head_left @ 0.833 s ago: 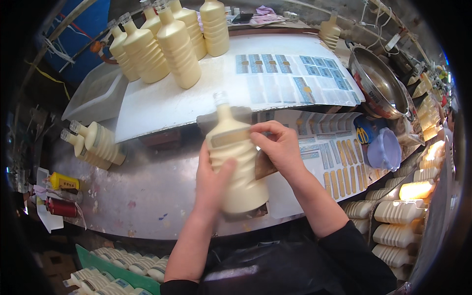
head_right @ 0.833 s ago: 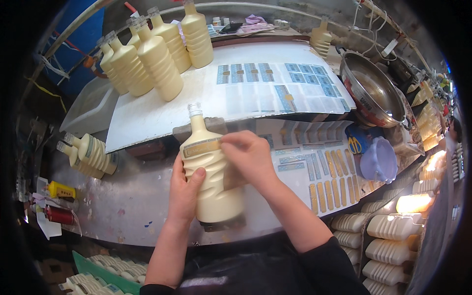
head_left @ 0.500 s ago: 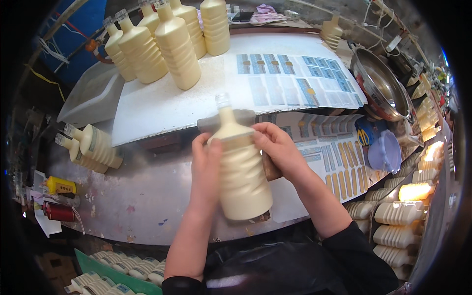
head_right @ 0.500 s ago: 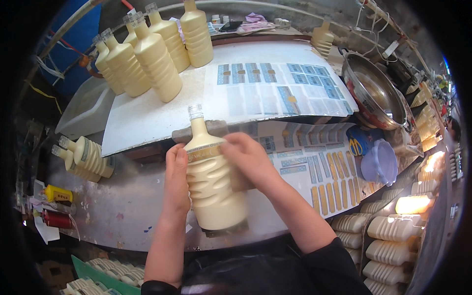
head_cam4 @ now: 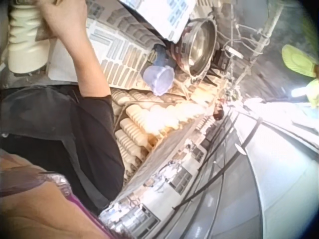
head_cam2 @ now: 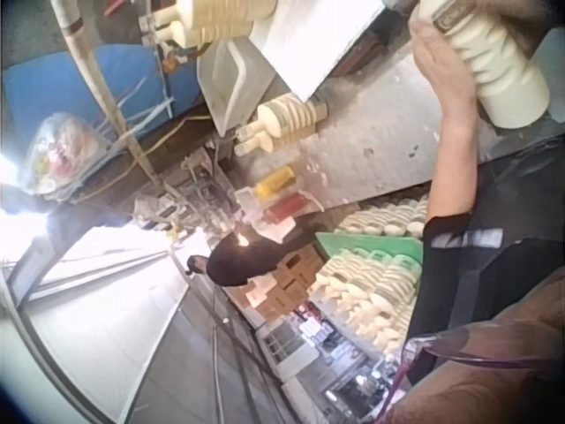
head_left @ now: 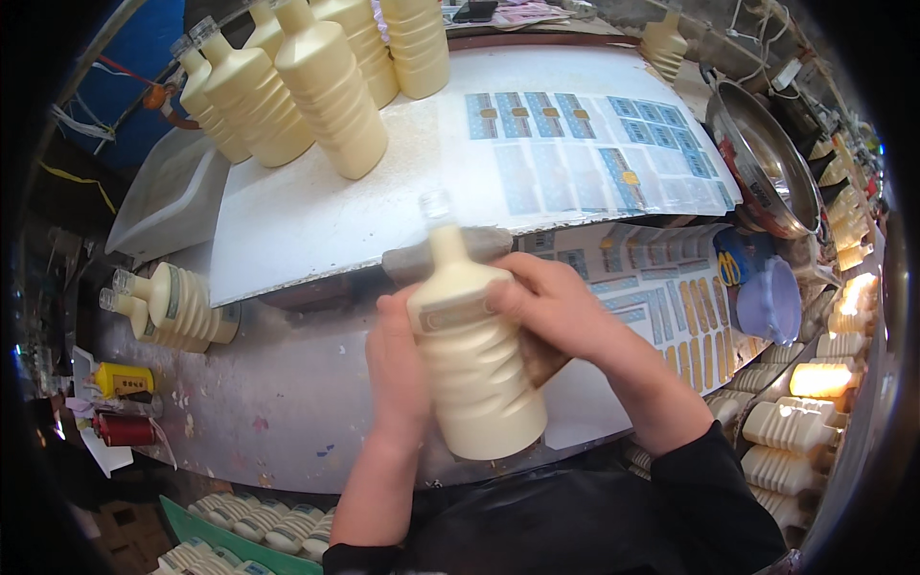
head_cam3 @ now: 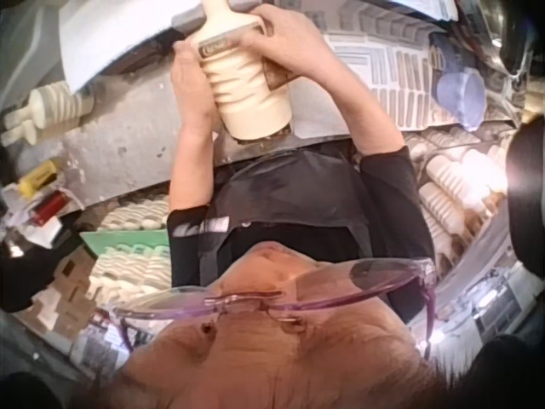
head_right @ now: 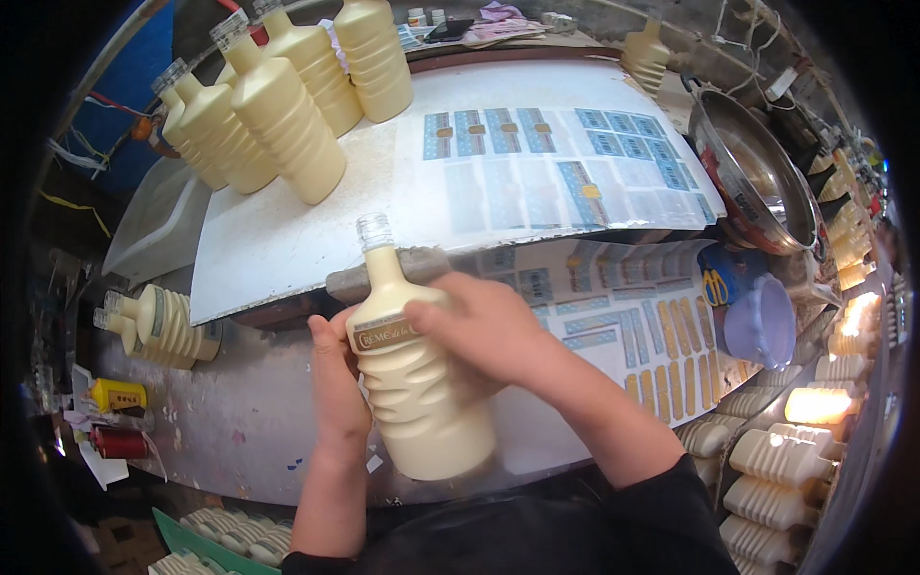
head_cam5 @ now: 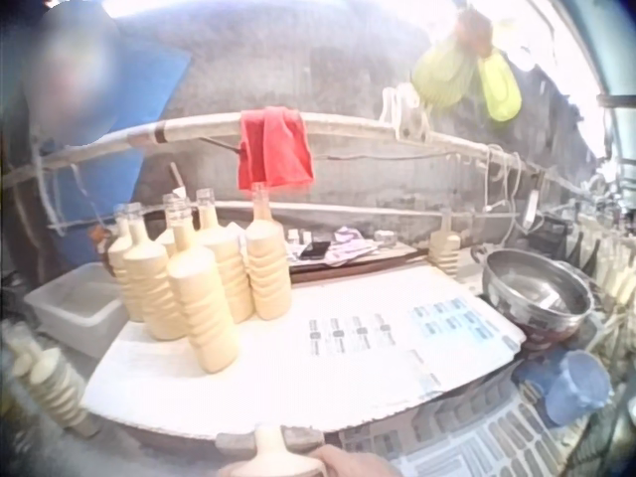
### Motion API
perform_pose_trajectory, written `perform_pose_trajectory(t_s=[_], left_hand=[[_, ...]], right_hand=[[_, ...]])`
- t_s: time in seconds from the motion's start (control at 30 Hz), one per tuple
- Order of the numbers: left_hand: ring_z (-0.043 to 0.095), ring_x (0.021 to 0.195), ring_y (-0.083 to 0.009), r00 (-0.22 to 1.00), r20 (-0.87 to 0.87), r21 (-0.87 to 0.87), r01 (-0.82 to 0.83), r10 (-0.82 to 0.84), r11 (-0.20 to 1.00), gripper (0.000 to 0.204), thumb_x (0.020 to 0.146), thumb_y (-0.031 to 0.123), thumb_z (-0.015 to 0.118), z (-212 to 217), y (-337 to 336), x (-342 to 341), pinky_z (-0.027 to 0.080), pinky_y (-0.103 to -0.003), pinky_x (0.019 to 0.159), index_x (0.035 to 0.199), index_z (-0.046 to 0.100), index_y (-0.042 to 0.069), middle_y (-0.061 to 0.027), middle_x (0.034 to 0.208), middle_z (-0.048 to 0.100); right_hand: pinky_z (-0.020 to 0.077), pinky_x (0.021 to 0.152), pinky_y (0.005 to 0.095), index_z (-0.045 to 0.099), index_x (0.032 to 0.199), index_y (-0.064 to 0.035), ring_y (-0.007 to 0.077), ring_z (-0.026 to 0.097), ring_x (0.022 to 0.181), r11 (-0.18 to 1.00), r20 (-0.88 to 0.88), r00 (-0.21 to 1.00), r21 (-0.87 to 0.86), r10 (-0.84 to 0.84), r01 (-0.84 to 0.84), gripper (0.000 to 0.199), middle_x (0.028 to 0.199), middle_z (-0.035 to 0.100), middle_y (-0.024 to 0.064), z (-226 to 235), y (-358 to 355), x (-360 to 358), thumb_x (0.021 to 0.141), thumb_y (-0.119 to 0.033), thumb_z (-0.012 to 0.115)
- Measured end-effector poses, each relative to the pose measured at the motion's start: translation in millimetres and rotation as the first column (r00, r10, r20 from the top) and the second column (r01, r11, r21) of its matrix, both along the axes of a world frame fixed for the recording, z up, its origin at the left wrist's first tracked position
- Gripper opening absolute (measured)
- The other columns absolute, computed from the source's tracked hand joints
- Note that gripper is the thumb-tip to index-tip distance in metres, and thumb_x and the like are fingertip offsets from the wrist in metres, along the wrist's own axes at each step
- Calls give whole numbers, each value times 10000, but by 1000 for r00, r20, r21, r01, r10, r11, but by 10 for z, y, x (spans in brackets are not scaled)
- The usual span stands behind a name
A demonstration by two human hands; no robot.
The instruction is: The person applies adhesive labels to cream-colored plastic bottles. They peel labels from a sheet, position them on the bottle body, and smooth them with a small tool. Finished bottles are placed on a nearby tray.
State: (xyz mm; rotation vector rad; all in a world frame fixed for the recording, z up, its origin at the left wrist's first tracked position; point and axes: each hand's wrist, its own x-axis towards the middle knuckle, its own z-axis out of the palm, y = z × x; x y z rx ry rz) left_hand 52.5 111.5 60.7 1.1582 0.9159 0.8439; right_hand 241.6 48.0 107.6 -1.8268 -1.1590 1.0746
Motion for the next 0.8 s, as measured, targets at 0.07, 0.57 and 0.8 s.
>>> perform_pose_trajectory(t_s=[0.07, 0.57, 0.8], left_hand=[[635, 1036, -193, 998, -61, -4, 25, -25, 1000, 427, 1089, 357, 457, 70, 41, 5, 498, -348, 933, 1234, 623, -9, -131, 1127, 689], [599, 1130, -186, 999, -29, 131, 30, -26, 991, 457, 1106, 335, 406, 58, -34, 36, 462, -339, 1010, 1306, 592, -31, -137, 1202, 661], [603, 1111, -193, 999, -6, 50, 45, -45, 998, 477, 1115, 359, 377, 23, 16, -15, 466, -349, 1000, 1288, 599, -26, -137, 1204, 653]], right_hand=[[523, 725, 304, 663, 1195, 71, 140, 649, 817, 996, -337, 941, 61, -35, 59, 637, 908, 704, 139, -112, 12, 24, 856, -464, 733], [541, 882, 399, 691, 1132, 48, 310, 716, 986, 999, -38, 998, 8, 45, -45, 588, 1054, 731, 228, 11, 25, -1, 957, -506, 599], [513, 903, 293, 644, 1287, 38, 139, 642, 1015, 990, -288, 954, 135, 84, -47, 449, 1109, 713, 105, -173, -35, 41, 1055, -336, 556]])
